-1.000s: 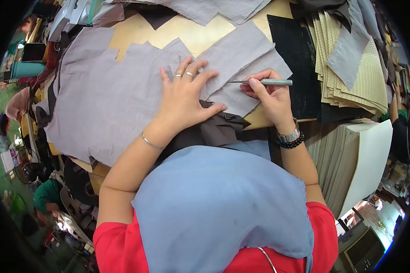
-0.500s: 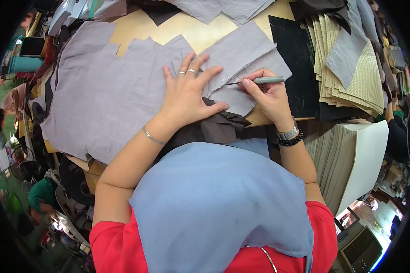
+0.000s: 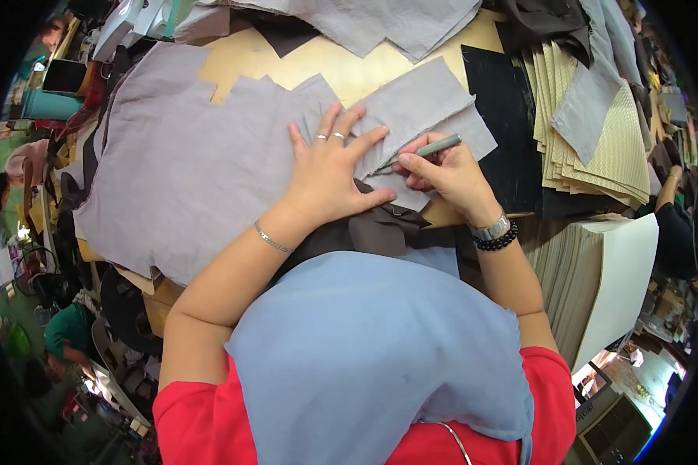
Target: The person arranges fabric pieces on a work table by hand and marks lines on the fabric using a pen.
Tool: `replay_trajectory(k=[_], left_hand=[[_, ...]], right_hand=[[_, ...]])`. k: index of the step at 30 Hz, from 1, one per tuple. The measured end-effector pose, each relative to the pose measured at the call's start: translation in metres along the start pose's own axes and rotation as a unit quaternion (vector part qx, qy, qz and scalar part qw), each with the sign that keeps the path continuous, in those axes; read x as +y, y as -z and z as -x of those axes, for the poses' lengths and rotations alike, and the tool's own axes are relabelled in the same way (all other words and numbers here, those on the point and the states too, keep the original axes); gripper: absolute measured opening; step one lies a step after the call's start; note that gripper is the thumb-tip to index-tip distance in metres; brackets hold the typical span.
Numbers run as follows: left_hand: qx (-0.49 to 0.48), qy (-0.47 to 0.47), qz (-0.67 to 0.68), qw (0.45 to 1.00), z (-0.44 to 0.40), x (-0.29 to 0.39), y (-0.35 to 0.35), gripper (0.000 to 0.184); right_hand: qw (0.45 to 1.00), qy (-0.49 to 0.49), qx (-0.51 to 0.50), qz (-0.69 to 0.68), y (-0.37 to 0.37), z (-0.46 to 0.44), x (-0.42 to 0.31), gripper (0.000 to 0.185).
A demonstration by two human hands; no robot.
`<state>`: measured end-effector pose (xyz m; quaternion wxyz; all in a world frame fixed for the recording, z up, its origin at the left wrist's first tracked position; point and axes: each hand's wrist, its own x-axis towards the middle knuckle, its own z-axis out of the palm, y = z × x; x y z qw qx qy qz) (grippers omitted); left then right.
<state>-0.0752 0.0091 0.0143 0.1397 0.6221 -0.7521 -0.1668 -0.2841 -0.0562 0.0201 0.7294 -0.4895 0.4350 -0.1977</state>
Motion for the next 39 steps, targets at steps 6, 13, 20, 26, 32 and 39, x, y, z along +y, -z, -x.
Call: replay_trajectory(k=[6, 13, 20, 26, 32, 39], left_hand=[[0.001, -0.012, -0.003, 1.0, -0.001, -0.001, 0.0, 0.086], [-0.002, -0.012, 0.005, 1.0, -0.002, -0.002, -0.002, 0.087], [-0.007, -0.007, 0.004, 1.0, 0.0, -0.003, -0.002, 0.09], [0.007, -0.011, 0.011, 1.0, -0.001, -0.007, -0.009, 0.092], [0.008, -0.01, 0.008, 1.0, -0.001, -0.007, -0.01, 0.091], [0.009, -0.012, -0.003, 1.0, -0.001, -0.007, -0.009, 0.091]], right_hand=[[0.999, -0.014, -0.037, -0.021, 0.007, -0.009, 0.002, 0.017], [0.994, -0.015, -0.106, -0.036, 0.0, 0.002, 0.002, 0.017], [0.988, 0.069, 0.047, -0.129, 0.002, 0.01, 0.011, 0.013], [0.99, 0.093, 0.055, -0.09, -0.003, 0.005, 0.026, 0.011], [0.991, 0.107, 0.059, -0.061, -0.005, 0.006, 0.025, 0.011], [0.991, 0.089, 0.081, -0.055, -0.007, 0.007, 0.021, 0.012]])
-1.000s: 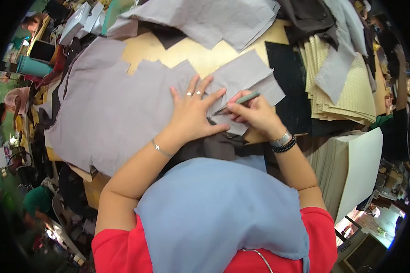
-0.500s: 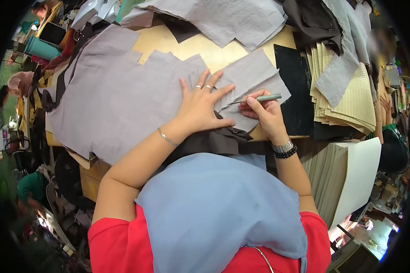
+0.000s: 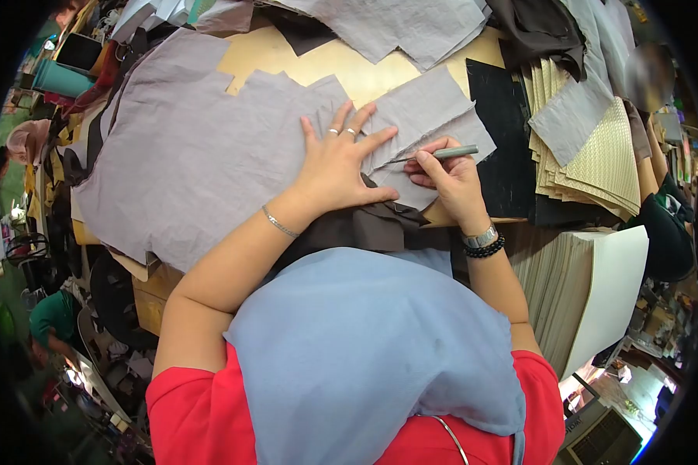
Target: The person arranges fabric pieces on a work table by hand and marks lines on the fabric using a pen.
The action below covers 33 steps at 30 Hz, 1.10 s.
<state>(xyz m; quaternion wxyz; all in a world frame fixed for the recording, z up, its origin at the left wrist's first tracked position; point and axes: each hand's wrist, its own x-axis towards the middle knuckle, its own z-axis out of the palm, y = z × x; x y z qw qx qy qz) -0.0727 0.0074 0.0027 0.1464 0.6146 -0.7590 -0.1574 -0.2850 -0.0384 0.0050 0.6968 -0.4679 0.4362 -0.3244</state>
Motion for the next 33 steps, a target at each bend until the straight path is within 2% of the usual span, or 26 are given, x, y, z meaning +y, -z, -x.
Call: replay_trajectory(k=[13, 33], left_hand=[[0.023, -0.018, -0.002, 1.0, 0.0004, -0.0019, -0.0039, 0.089], [0.009, -0.005, -0.005, 1.0, 0.0002, -0.0005, -0.0017, 0.09]], right_hand=[[1.0, 0.012, -0.003, -0.004, 0.0029, -0.0007, 0.0044, 0.011], [1.0, 0.014, -0.007, 0.013, 0.0003, -0.0005, 0.0033, 0.012]])
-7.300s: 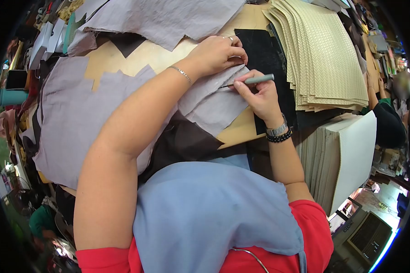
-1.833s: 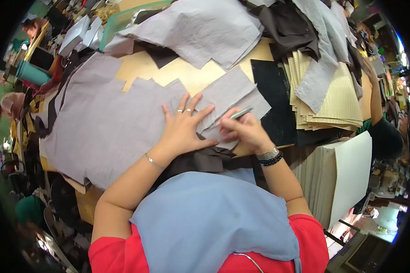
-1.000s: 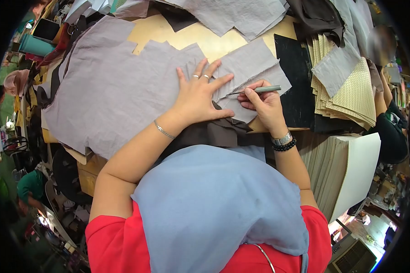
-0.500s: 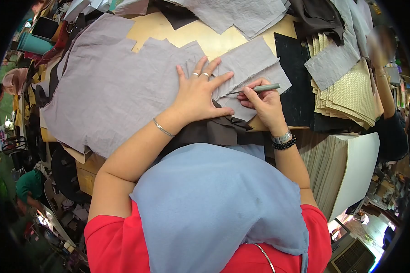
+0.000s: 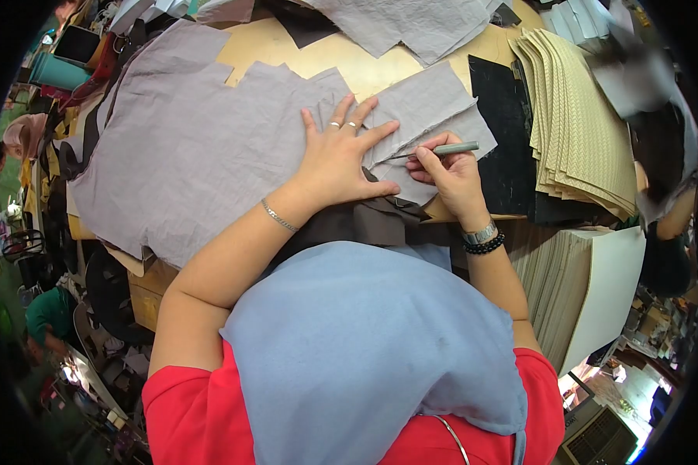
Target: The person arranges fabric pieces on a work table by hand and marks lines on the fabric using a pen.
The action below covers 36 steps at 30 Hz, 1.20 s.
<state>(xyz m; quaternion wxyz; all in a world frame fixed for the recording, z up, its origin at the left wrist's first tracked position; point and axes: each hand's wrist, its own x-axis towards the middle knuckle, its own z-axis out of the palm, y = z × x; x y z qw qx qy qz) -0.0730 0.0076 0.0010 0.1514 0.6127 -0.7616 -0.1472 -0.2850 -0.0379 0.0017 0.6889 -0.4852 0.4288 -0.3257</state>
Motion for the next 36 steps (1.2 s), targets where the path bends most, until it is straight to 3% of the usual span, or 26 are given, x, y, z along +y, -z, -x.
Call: replay_trajectory(k=[18, 21, 30, 34, 36], left_hand=[[-0.005, 0.004, 0.009, 1.0, 0.0, -0.001, -0.001, 0.09], [-0.005, 0.002, 0.005, 1.0, 0.0, -0.001, 0.0, 0.09], [-0.011, 0.001, 0.01, 1.0, 0.002, -0.001, 0.005, 0.09], [-0.01, 0.001, 0.016, 1.0, 0.001, 0.002, 0.008, 0.09], [-0.028, -0.005, 0.003, 1.0, 0.001, 0.003, 0.011, 0.09]], right_hand=[[1.0, 0.008, 0.001, 0.003, -0.001, 0.0, 0.001, 0.012], [0.998, 0.025, -0.027, 0.056, -0.007, 0.0, -0.005, 0.011], [0.995, -0.042, -0.073, 0.062, -0.009, -0.009, -0.013, 0.016], [0.991, -0.05, -0.122, -0.001, -0.005, -0.009, -0.01, 0.017], [0.984, -0.121, -0.123, -0.054, 0.007, -0.009, -0.027, 0.015]])
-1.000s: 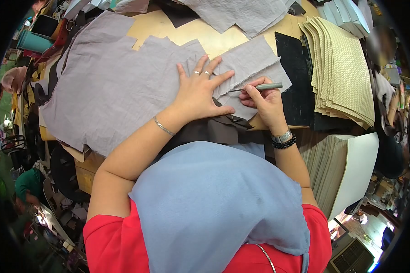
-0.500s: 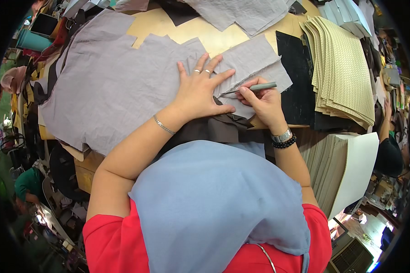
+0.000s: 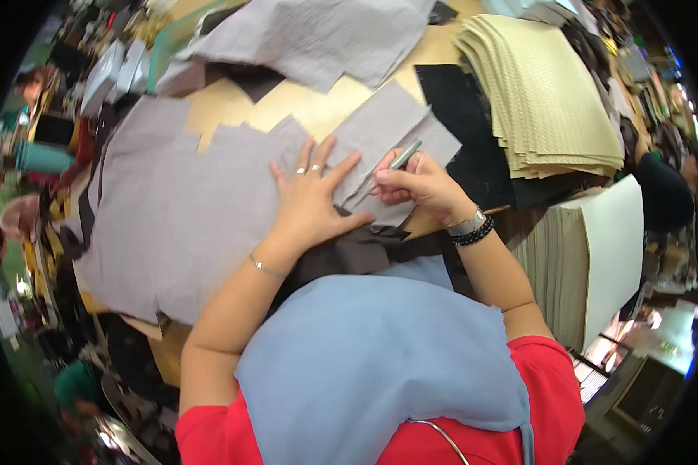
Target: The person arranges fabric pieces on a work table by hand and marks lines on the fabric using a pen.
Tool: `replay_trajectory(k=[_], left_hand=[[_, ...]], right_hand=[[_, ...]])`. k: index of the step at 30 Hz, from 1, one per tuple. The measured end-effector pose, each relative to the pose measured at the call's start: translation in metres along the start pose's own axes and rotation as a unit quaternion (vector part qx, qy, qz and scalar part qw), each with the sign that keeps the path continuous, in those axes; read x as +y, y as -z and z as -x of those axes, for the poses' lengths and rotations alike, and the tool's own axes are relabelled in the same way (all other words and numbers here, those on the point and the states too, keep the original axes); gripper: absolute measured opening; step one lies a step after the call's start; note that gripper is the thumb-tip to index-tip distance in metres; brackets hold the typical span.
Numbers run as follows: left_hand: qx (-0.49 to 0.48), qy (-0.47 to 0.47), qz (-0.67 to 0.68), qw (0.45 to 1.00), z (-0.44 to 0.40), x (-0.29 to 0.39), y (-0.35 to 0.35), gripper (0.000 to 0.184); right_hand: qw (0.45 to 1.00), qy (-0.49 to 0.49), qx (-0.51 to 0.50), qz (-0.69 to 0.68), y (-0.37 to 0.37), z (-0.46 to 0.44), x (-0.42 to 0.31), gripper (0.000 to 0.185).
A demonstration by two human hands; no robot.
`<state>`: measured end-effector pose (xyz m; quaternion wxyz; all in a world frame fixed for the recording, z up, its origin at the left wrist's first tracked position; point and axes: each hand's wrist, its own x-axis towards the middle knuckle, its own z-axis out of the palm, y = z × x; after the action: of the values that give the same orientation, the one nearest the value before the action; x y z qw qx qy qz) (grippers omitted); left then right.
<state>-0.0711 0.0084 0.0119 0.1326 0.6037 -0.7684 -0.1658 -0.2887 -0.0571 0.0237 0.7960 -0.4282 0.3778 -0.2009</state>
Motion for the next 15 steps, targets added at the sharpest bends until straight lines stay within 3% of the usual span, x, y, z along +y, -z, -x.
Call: replay_trajectory(k=[3, 6, 9, 10, 12, 14, 15], left_hand=[[-0.026, 0.014, -0.018, 0.999, 0.004, 0.0, 0.005, 0.092], [-0.044, 0.029, -0.048, 0.997, 0.009, 0.0, 0.015, 0.092], [-0.044, 0.011, -0.103, 0.994, 0.003, 0.006, 0.03, 0.082], [-0.044, 0.007, -0.124, 0.991, -0.003, 0.011, 0.034, 0.078], [0.032, -0.096, 0.023, 0.995, -0.024, 0.001, 0.022, 0.059], [0.049, -0.165, 0.146, 0.974, -0.053, -0.004, 0.014, 0.047], [0.03, -0.178, 0.198, 0.964, -0.066, -0.001, 0.012, 0.044]], right_hand=[[0.989, 0.123, 0.067, -0.053, 0.024, 0.006, -0.013, 0.012], [0.949, 0.21, 0.216, 0.098, 0.065, 0.001, -0.041, 0.017], [0.898, 0.11, 0.292, 0.31, 0.109, -0.005, -0.063, 0.023], [0.843, 0.106, 0.319, 0.42, 0.112, -0.007, -0.059, 0.023], [0.692, 0.092, 0.364, 0.617, 0.119, -0.016, -0.051, 0.026], [0.662, 0.273, 0.393, 0.577, 0.103, -0.017, -0.041, 0.029], [0.688, 0.327, 0.371, 0.531, 0.089, -0.017, -0.036, 0.028]])
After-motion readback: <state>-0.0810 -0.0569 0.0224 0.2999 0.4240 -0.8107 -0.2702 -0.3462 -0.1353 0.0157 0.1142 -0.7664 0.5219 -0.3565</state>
